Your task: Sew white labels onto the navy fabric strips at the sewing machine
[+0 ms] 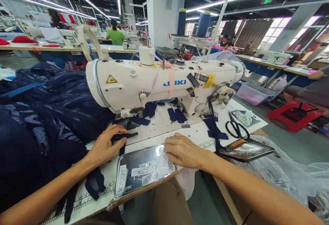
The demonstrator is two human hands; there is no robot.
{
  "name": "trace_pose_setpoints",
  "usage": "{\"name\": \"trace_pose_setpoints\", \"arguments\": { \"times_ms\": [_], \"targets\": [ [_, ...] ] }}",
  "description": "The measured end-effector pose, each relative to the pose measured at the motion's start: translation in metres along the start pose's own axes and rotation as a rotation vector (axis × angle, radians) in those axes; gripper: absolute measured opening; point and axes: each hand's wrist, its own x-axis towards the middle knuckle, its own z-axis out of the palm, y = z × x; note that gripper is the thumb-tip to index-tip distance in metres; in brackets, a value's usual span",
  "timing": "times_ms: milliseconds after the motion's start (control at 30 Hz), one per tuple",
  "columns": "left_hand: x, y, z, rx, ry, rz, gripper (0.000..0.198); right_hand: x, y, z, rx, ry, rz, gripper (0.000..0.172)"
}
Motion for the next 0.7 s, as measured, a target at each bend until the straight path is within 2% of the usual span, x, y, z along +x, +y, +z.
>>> {"name": "trace_pose_setpoints", "arguments": {
  "times_ms": [133,267,333,433,567,633,700],
  "targets": [
    [-0.009,0.031,-0.014,-0.298,-0.095,0.034,0.024,0.009,-0.002,-0.006,0.197,0.224,0.086,0.017],
    [-0.021,0.050,-0.021,-0.510,-0.142,-0.007,0.033,0.020,-0.008,-0.012,0.419,0.283,0.154,0.016],
    [-0.026,0.053,-0.021,-0.476,-0.102,-0.065,0.035,0.024,-0.012,-0.013,0.478,0.274,0.191,0.016],
    [-0.029,0.054,-0.021,-0.338,-0.032,-0.161,0.019,0.029,-0.018,-0.011,0.592,0.273,0.286,0.016],
    [-0.032,0.057,-0.024,-0.340,0.028,-0.229,0.023,0.035,-0.020,-0.004,0.856,0.405,0.419,0.023],
    [-0.034,0.059,-0.025,-0.374,0.114,-0.186,0.023,0.040,-0.020,0.001,0.974,0.473,0.453,0.028],
    [-0.037,0.062,-0.024,-0.420,0.201,-0.080,0.022,0.045,-0.021,0.005,1.057,0.515,0.477,0.030]
  ]
}}
